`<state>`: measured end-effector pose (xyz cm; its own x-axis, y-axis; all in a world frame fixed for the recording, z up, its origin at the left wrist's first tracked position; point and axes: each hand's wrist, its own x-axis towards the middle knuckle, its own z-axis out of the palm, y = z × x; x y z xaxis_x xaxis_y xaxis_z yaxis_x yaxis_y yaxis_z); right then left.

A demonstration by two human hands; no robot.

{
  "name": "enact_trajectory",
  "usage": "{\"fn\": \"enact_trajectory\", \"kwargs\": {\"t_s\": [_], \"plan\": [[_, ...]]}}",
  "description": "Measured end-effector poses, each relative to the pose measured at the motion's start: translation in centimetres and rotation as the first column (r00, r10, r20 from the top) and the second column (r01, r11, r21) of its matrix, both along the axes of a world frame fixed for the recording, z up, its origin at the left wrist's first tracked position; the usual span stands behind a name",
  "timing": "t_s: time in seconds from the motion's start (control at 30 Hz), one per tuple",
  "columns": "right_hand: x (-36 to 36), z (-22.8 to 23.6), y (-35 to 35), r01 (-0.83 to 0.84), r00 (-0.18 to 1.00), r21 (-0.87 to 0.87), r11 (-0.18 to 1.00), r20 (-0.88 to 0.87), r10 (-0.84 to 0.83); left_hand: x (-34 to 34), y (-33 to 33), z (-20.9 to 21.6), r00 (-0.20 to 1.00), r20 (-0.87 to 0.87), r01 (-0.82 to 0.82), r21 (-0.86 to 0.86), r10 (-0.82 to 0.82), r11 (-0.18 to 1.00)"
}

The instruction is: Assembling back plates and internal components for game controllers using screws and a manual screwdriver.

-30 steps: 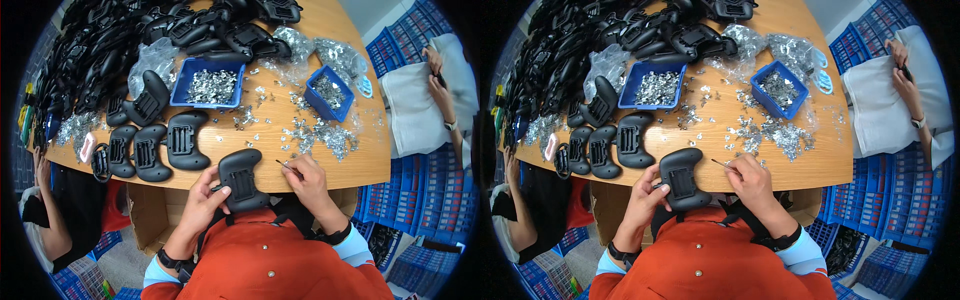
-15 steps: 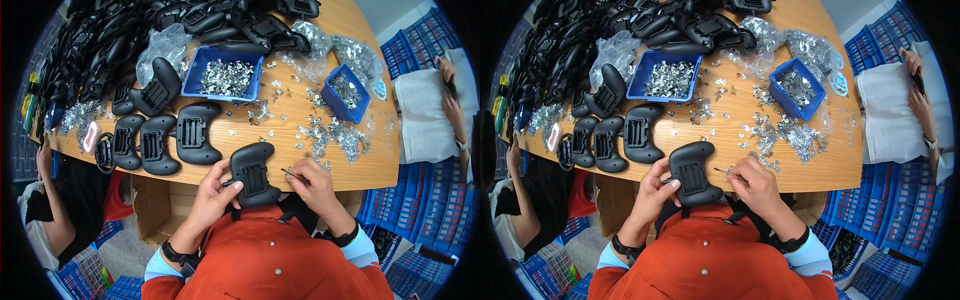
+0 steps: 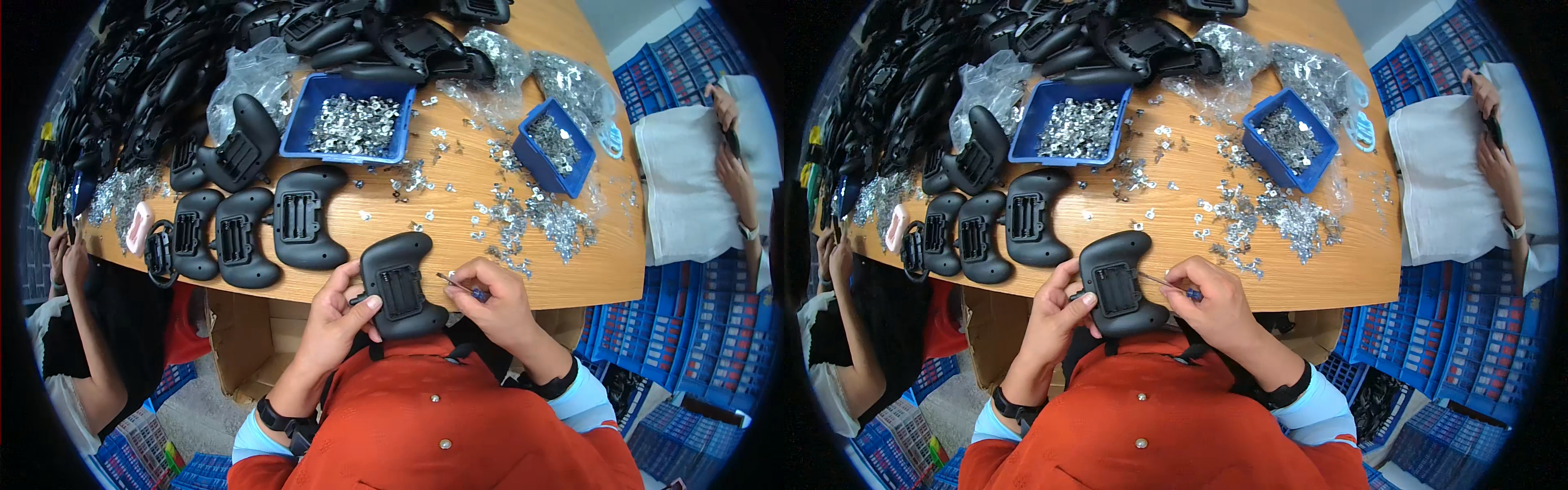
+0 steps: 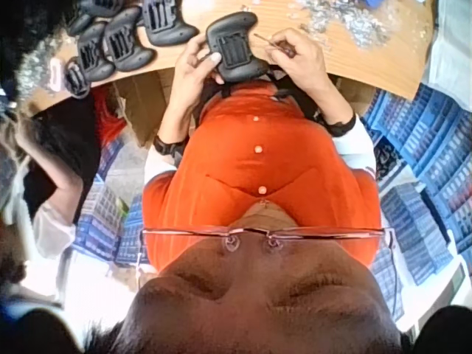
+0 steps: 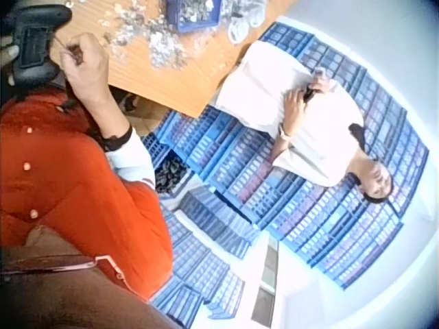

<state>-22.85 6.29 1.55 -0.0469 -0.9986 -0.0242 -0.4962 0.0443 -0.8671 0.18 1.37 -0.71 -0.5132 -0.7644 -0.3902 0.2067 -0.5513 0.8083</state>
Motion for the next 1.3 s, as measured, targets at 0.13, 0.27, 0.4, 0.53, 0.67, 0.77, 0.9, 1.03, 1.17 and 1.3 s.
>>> {"fn": "enact_trajectory", "kwargs": {"t_s": [0.13,0.27,0.4,0.53,0.67,0.77,0.9,1.03,1.17,1.3], "plan": [[-0.5,-0.2,0.2,0.059,0.998,0.083,0.995,-0.042,-0.056,0.1,-0.1,0.2,1.0,0.0,0.0,0.014,0.0,1.0],[-0.9,-0.6,0.4,0.094,0.996,0.097,0.991,0.0,-0.094,0.0,-0.1,0.3,1.0,0.003,-0.001,0.017,0.001,1.0],[-1.3,-0.7,0.3,0.087,0.996,0.074,0.993,0.01,-0.088,0.0,-0.1,0.0,1.0,-0.011,0.014,0.012,-0.014,1.0],[-1.5,-0.1,0.1,0.054,0.991,0.014,0.998,-0.121,-0.052,0.0,-0.1,0.0,1.0,-0.014,0.018,0.011,-0.018,1.0],[-1.8,-0.1,0.4,0.073,0.984,-0.067,0.995,-0.159,-0.083,0.0,-0.1,0.1,1.0,-0.014,0.014,0.008,-0.014,1.0],[-1.8,0.0,0.3,0.059,0.983,-0.104,0.993,-0.166,-0.076,0.1,-0.1,0.2,1.0,-0.008,0.021,0.008,-0.021,1.0],[-1.9,-1.0,0.1,-0.025,0.971,-0.173,0.985,-0.237,-0.017,0.1,-0.1,0.2,1.0,-0.009,0.009,0.015,-0.009,1.0],[-1.4,-0.5,-0.1,-0.05,0.988,-0.176,0.983,-0.155,0.022,0.0,-0.1,0.1,1.0,-0.007,0.02,0.007,-0.02,1.0],[0.7,1.2,-0.9,-0.152,0.988,-0.11,0.982,0.0,0.153,-0.1,0.0,0.2,1.0,-0.003,-0.003,0.006,0.003,1.0],[2.4,1.0,-1.7,-0.309,0.949,-0.126,0.943,0.031,0.315,0.0,0.0,0.0,1.0,-0.01,-0.007,0.005,0.007,1.0]]}}
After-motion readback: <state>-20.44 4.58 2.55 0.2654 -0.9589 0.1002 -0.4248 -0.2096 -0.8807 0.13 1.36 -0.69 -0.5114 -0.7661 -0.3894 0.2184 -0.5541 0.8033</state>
